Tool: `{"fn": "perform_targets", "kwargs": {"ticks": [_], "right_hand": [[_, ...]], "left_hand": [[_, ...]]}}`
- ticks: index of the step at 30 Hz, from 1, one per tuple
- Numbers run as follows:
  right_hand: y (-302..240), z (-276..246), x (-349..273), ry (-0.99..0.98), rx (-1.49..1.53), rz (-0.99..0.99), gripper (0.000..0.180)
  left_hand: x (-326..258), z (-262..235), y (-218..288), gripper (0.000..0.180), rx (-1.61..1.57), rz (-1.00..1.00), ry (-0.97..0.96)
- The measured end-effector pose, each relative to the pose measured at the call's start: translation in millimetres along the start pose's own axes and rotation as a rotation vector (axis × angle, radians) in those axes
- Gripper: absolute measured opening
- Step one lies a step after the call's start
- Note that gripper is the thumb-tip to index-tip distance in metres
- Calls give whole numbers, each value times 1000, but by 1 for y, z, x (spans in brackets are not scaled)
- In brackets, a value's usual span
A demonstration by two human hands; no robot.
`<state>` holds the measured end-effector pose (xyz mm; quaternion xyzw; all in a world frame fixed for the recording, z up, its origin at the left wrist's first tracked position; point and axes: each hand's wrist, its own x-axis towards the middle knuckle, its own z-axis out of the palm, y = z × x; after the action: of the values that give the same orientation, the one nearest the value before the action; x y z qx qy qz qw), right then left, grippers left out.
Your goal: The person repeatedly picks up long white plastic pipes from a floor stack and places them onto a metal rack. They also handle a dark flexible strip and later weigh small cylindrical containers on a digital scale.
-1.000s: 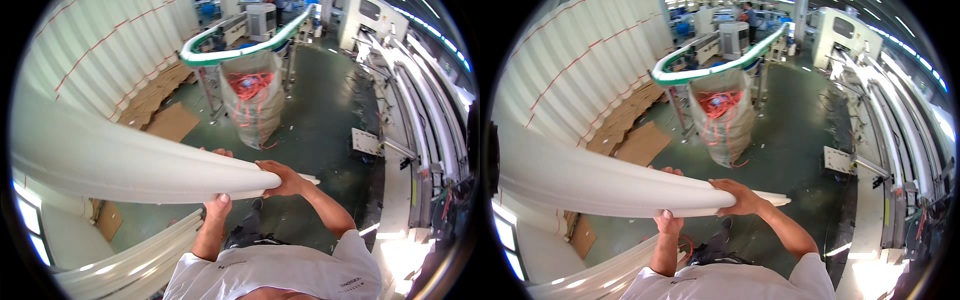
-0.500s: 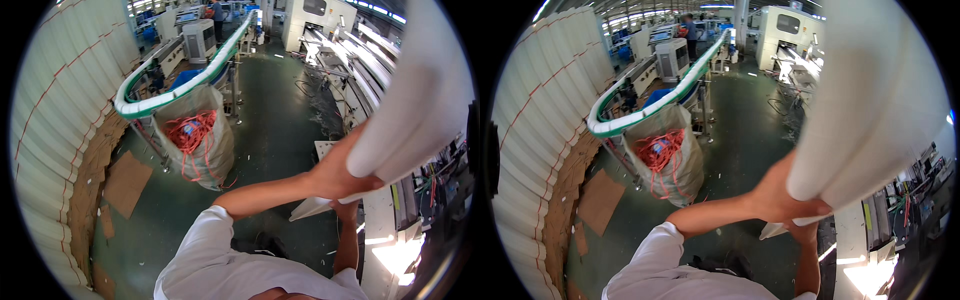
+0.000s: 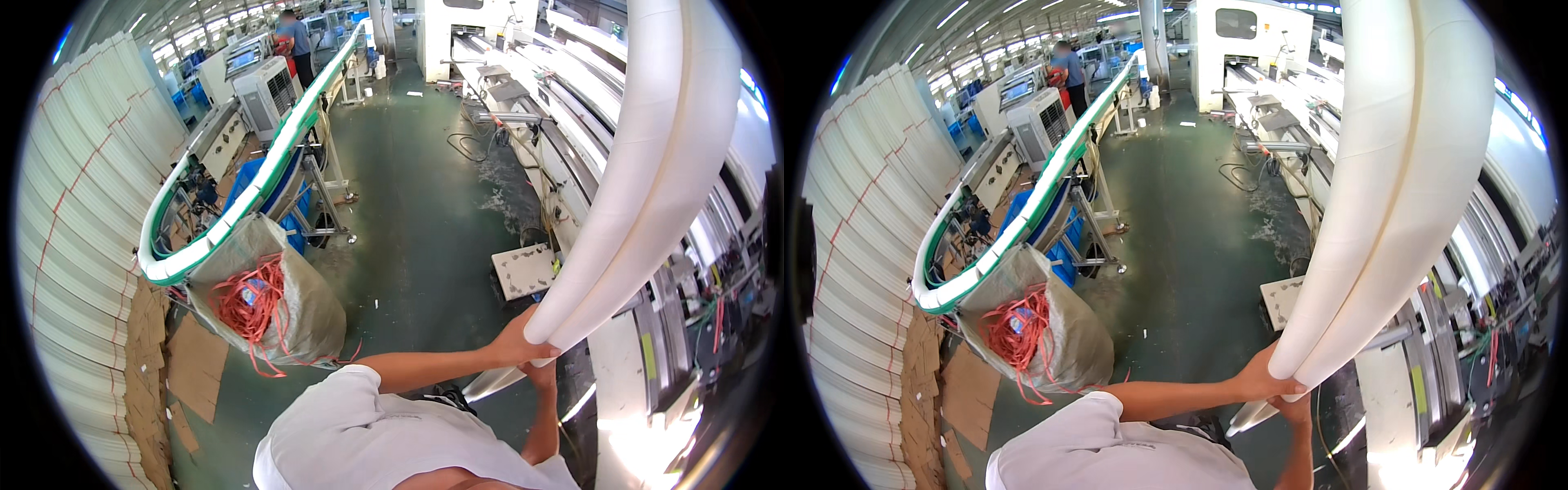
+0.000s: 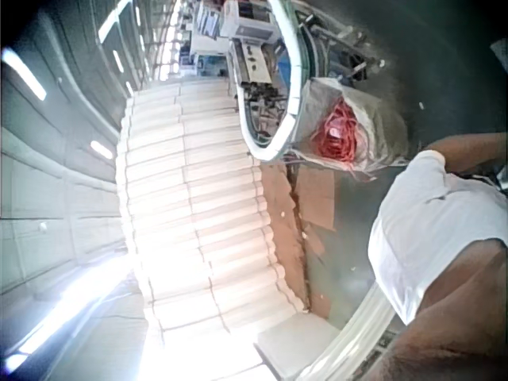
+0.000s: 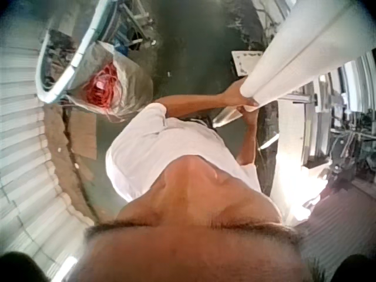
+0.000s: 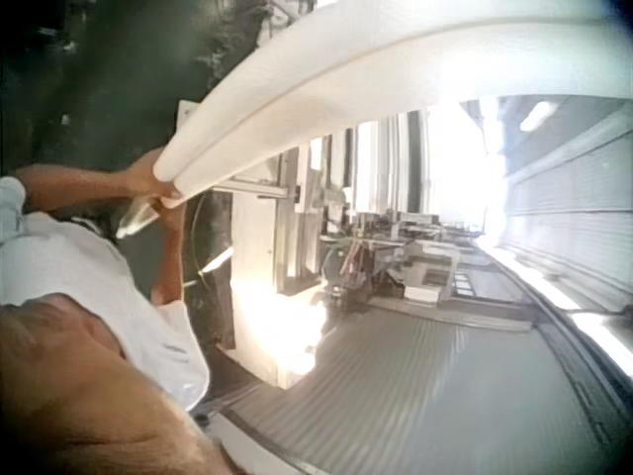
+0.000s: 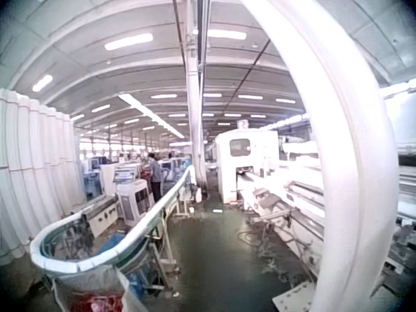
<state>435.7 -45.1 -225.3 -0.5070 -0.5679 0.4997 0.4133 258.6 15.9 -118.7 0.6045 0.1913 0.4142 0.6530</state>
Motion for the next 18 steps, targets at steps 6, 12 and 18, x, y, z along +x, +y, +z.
{"fn": "perform_targets", "kwargs": {"ticks": [6, 12, 18], "right_hand": [[-56, 2, 91, 503, 8, 0, 59], [-60, -27, 171, 763, -156, 257, 72], [-123, -70, 208, 844, -391, 208, 98]], "left_hand": [[118, -64, -40, 77, -202, -150, -47], [244, -118, -67, 76, -383, -211, -269], [373, -122, -79, 54, -724, -354, -338]]}}
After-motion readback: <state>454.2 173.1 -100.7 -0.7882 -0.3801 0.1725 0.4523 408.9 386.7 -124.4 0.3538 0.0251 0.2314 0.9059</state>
